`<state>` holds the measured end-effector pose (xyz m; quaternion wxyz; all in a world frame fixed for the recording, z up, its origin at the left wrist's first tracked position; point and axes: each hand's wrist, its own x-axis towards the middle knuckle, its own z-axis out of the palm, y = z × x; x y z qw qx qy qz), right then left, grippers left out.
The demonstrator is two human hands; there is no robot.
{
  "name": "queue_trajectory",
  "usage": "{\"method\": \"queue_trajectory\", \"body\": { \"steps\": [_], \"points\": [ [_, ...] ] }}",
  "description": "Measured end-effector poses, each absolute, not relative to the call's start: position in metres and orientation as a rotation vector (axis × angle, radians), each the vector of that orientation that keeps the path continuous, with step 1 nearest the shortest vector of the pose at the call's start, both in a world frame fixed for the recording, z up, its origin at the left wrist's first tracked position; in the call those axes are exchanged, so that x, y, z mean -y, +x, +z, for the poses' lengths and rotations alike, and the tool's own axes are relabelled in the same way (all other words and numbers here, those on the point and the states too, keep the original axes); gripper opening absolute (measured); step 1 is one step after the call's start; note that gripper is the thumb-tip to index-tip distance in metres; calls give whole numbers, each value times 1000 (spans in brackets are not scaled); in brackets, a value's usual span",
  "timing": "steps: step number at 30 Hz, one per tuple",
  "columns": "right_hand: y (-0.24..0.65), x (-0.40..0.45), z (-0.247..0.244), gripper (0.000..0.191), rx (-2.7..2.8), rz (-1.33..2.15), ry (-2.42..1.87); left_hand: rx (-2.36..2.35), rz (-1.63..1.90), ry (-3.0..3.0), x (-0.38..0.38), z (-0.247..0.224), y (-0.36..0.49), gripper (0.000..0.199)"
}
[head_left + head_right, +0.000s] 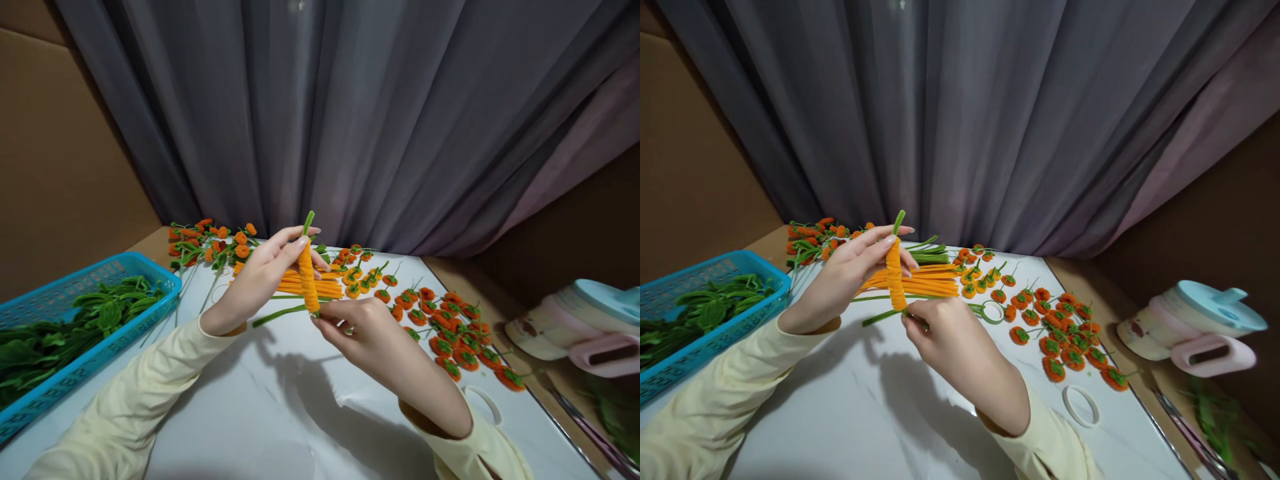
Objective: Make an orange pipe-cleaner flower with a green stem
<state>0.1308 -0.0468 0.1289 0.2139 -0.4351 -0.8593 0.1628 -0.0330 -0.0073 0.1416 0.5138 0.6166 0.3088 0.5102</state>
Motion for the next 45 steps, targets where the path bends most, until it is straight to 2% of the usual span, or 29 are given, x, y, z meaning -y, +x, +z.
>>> {"method": "queue_trajectory", "body": {
  "steps": [9, 15, 23, 27, 33, 37, 45],
  "points": [
    [153, 50, 143, 20, 2282, 177, -1111, -827, 1301, 1461, 4, 150, -41, 42],
    [177, 42, 153, 18, 2113, -44, -1086, -872, 1149, 1511, 5, 162, -61, 31],
    [185, 35, 155, 16, 2102, 39, -1050, -986, 858, 1867, 12, 158, -59, 23],
    [179, 33, 153, 19, 2089, 67, -1058, -892, 759, 2022, 18, 143, -46, 31],
    [172, 34, 151, 21, 2097, 38, -1024, -851, 695, 1858, 23, 134, -30, 23],
    [172, 36, 152, 21, 2068, 29, -1045, -765, 562, 1627, 22, 138, -31, 27],
    [172, 34, 150, 22, 2098, -6, -1058, -550, 345, 1497, 24, 146, -36, 22]
  ]
}}
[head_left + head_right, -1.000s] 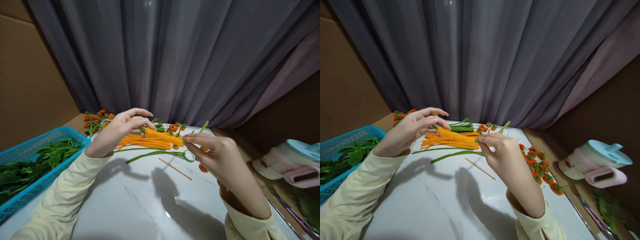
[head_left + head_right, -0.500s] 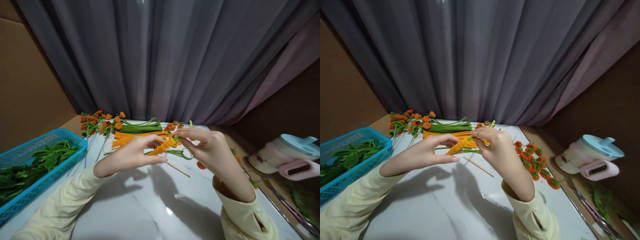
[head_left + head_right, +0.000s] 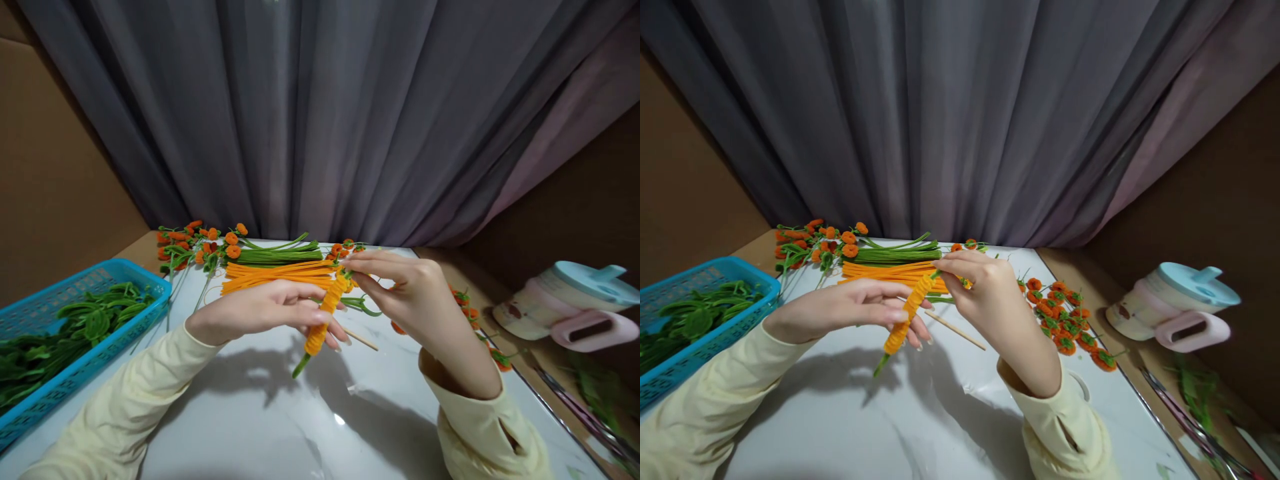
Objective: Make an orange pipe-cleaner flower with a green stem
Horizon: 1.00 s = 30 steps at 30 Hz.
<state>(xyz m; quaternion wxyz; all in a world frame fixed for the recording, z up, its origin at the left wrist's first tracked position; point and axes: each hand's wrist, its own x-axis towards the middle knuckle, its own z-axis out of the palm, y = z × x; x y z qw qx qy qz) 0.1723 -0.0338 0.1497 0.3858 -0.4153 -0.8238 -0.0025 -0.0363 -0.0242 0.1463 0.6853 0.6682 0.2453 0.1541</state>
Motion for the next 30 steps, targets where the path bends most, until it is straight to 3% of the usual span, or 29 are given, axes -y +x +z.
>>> {"method": "queue_trajectory", "body": {
  "steps": [4, 11, 30],
  "points": [
    [170, 32, 147, 24, 2110, -34, -1044, -520, 382, 1480, 24, 143, -35, 40],
    [167, 33, 142, 23, 2178, -106, -981, -593, 388, 1443, 25, 142, -30, 23],
    [166, 37, 146, 25, 2210, -147, -885, -259, 249, 1119, 12, 126, -36, 21]
  ]
}}
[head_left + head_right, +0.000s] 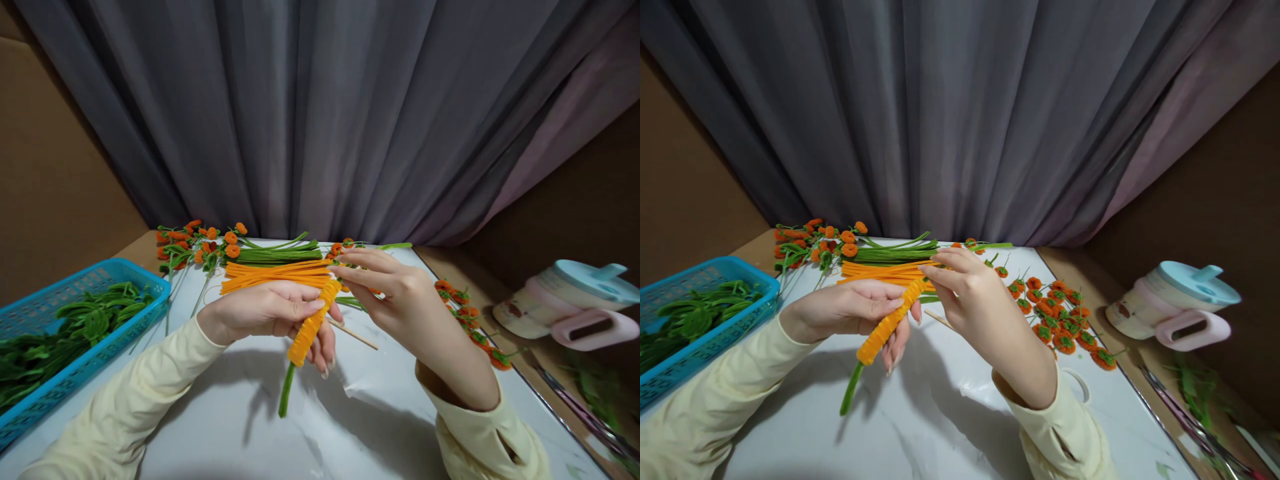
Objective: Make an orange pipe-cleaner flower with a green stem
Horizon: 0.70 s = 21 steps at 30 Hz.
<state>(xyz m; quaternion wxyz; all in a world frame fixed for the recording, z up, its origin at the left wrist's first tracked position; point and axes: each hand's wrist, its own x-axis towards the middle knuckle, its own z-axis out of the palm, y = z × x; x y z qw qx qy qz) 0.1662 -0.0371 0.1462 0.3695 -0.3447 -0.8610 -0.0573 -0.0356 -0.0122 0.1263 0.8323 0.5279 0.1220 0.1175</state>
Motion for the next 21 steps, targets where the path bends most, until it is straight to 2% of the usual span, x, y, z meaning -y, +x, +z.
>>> {"method": "queue_trajectory", "body": {
  "steps": [7, 12, 17, 21],
  "points": [
    [167, 37, 147, 24, 2209, -170, -820, -222, 256, 1121, 9, 124, -35, 24],
    [168, 38, 150, 24, 2230, -206, -820, -308, 266, 1127, 10, 126, -33, 20],
    [168, 39, 151, 24, 2253, -176, -811, -336, 287, 1141, 14, 128, -31, 31],
    [168, 35, 150, 23, 2240, -147, -798, -434, 337, 1091, 17, 131, -29, 29]
  ]
}}
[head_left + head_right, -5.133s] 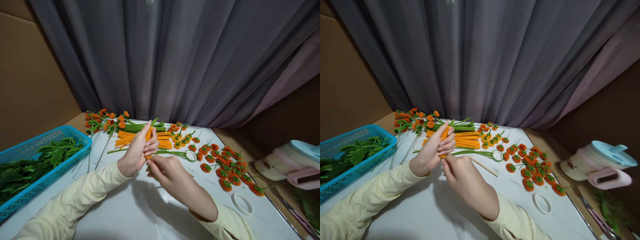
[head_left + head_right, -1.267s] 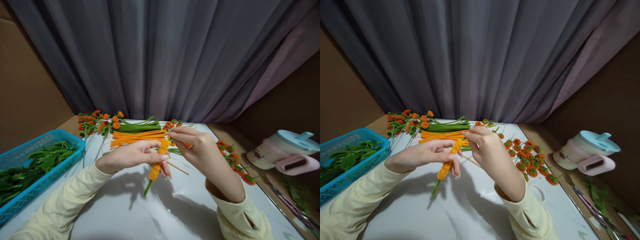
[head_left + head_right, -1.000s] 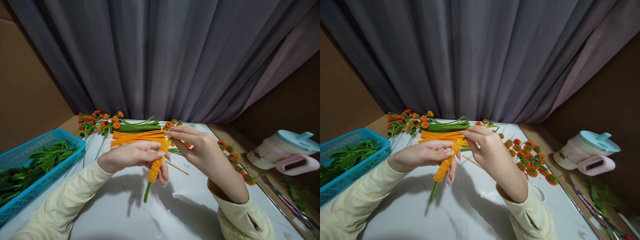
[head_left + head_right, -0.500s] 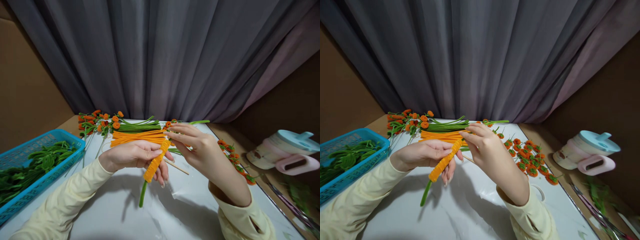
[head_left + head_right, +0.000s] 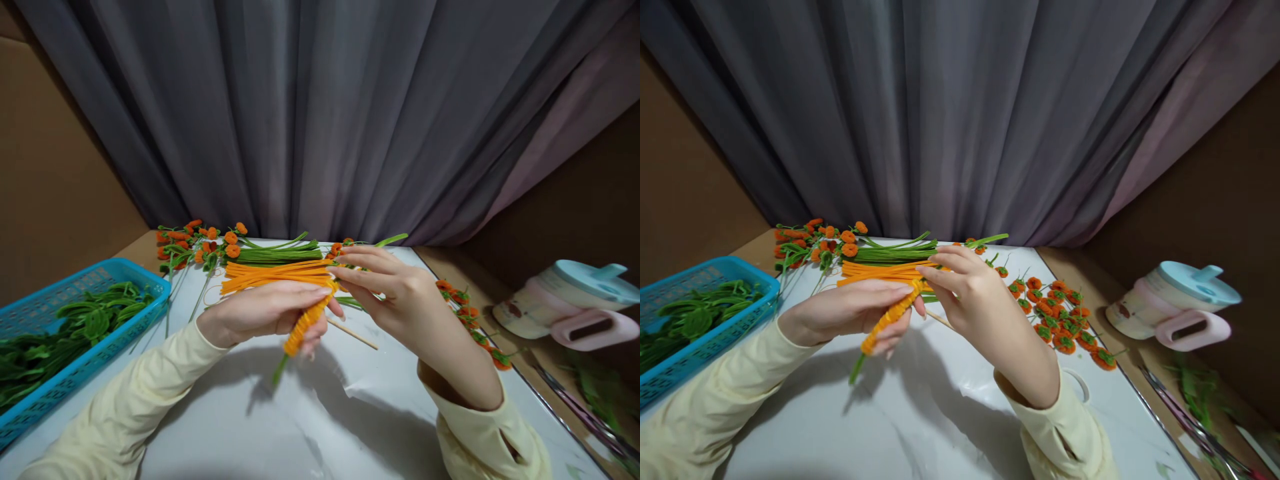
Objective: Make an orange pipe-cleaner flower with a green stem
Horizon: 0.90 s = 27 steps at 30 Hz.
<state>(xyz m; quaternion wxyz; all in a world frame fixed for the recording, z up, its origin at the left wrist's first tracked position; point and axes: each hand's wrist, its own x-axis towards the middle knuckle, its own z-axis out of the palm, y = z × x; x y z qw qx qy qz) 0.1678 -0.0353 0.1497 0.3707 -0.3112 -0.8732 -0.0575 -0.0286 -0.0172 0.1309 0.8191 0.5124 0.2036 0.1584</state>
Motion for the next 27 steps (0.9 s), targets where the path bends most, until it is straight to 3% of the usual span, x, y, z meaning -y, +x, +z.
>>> {"method": "queue_trajectory", "body": {
  "steps": [6, 12, 18, 27],
  "points": [
    [180, 23, 128, 21, 2341, 80, -903, -607, 261, 844, 12, 108, -26, 32],
    [194, 42, 84, 21, 2528, 755, -1140, -584, -24, 780, 13, 39, -21, 31],
    [200, 70, 53, 25, 2144, 1338, -1316, -587, -186, 790, 30, 7, -9, 38],
    [200, 69, 17, 32, 1503, 1847, -1170, -621, -179, 733, 19, 2, -12, 37]
  ]
}}
